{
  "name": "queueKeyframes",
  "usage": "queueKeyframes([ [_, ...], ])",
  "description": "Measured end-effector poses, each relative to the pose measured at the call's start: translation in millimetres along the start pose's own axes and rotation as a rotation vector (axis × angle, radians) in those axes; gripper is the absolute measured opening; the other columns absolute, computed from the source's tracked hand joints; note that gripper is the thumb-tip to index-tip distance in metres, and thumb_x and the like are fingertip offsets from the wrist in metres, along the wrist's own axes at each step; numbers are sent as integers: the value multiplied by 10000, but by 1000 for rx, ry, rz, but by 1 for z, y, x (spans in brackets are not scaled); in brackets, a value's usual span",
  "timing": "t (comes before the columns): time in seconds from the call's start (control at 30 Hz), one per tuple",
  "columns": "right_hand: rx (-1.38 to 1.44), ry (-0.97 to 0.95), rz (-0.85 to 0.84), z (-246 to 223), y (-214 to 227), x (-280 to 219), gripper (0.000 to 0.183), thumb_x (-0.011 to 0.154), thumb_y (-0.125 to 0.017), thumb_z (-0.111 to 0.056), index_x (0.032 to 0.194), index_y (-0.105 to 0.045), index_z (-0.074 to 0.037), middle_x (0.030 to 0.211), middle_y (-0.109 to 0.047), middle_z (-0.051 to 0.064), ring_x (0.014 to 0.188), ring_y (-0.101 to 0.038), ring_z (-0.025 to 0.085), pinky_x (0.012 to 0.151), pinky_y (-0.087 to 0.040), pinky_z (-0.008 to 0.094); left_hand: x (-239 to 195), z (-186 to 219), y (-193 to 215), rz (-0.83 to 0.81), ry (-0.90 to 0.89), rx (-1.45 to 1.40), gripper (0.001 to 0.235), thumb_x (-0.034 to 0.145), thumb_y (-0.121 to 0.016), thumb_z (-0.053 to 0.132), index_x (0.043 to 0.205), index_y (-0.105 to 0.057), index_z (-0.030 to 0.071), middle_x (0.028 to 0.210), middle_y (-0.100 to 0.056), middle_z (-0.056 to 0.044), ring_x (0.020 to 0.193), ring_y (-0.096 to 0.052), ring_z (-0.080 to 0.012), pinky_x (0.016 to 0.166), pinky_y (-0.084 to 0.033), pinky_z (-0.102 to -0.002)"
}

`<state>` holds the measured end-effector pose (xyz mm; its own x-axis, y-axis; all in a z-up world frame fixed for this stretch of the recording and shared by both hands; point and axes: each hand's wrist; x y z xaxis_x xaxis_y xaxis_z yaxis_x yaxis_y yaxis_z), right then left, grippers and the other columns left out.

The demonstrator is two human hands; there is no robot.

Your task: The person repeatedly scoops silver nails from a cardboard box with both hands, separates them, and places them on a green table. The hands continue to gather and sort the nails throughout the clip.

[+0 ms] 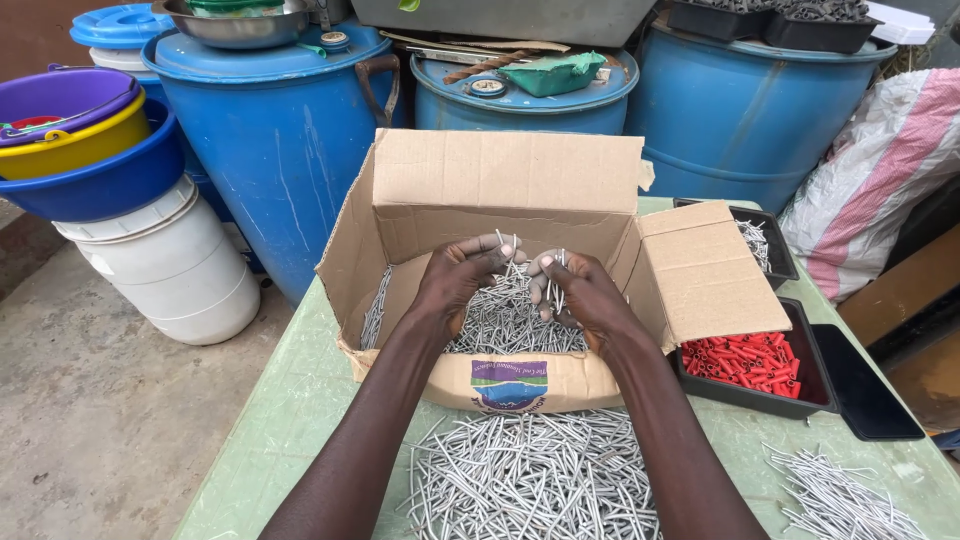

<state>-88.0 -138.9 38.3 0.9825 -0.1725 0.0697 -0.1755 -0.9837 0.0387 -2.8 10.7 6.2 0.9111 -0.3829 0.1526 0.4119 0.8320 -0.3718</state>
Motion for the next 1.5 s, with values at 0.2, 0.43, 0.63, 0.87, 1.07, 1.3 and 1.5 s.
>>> queueKeyframes([
  [0.2, -5, 17, -30, -17, -7, -13, 213, 1003, -437, -128, 973, -598, 7, 805, -624, 140, 411, -556, 94, 255, -282, 124, -2, -2, -7, -42, -3, -4, 243, 812, -773, 82, 1050, -756, 42, 901, -749, -87, 811, -673, -84, 692, -551, -179],
  [0.43, 114, 7, -112, -7, -7, -7, 202, 1000, -462, -121, 994, -595, 30, 650, -534, 109, 335, -483, 73, 222, -268, 124, -2, -5, -2, -90, 9, 43, 236, 801, -790, 116, 1034, -777, 79, 945, -751, -66, 896, -688, -113, 838, -571, -275],
  [0.63, 134, 33, -151, -1, -6, -3, 183, 1004, -454, -121, 996, -573, 18, 573, -482, 77, 312, -425, 47, 223, -270, 128, 4, -14, 2, -89, -5, 3, 229, 782, -805, 120, 1010, -785, 112, 938, -756, -36, 903, -700, -96, 885, -563, -282],
  [0.87, 50, -1, -261, -28, -12, -25, 182, 1008, -467, -119, 1067, -554, 28, 556, -391, 6, 327, -337, 10, 240, -272, 130, 0, -8, -2, -190, 18, -73, 208, 818, -801, 176, 1021, -773, 141, 982, -734, -5, 924, -678, -102, 956, -524, -337],
  [1.07, -96, 26, -147, -28, -15, -35, 202, 1036, -433, -159, 1037, -552, 4, 531, -354, -12, 316, -260, 5, 245, -220, 151, -16, 7, -8, -305, 42, -99, 184, 847, -760, 197, 1019, -766, 132, 970, -737, 12, 925, -678, -94, 934, -547, -344],
  [1.3, 169, -29, 37, -15, -7, -35, 197, 995, -484, -194, 962, -543, -9, 506, -380, 21, 294, -325, 37, 248, -260, 159, -19, 8, -15, -395, -20, -72, 289, 902, -694, 224, 1156, -731, 91, 1069, -734, -35, 994, -672, -116, 939, -532, -337],
  [1.5, 54, -8, 93, -16, 11, -51, 216, 958, -555, -232, 890, -561, -27, 497, -354, 3, 288, -312, 35, 236, -252, 162, -28, 23, -14, -524, -117, -130, 440, 957, -652, 286, 1367, -601, 137, 1324, -637, -72, 1176, -631, -183, 991, -524, -364],
])
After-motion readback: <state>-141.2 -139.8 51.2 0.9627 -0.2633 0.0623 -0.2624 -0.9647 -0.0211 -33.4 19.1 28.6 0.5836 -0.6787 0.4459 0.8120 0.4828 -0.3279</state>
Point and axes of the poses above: each hand's wrist, its own x-axis towards the middle knuckle, its own y-axis out of the back of the hand, z = x × y
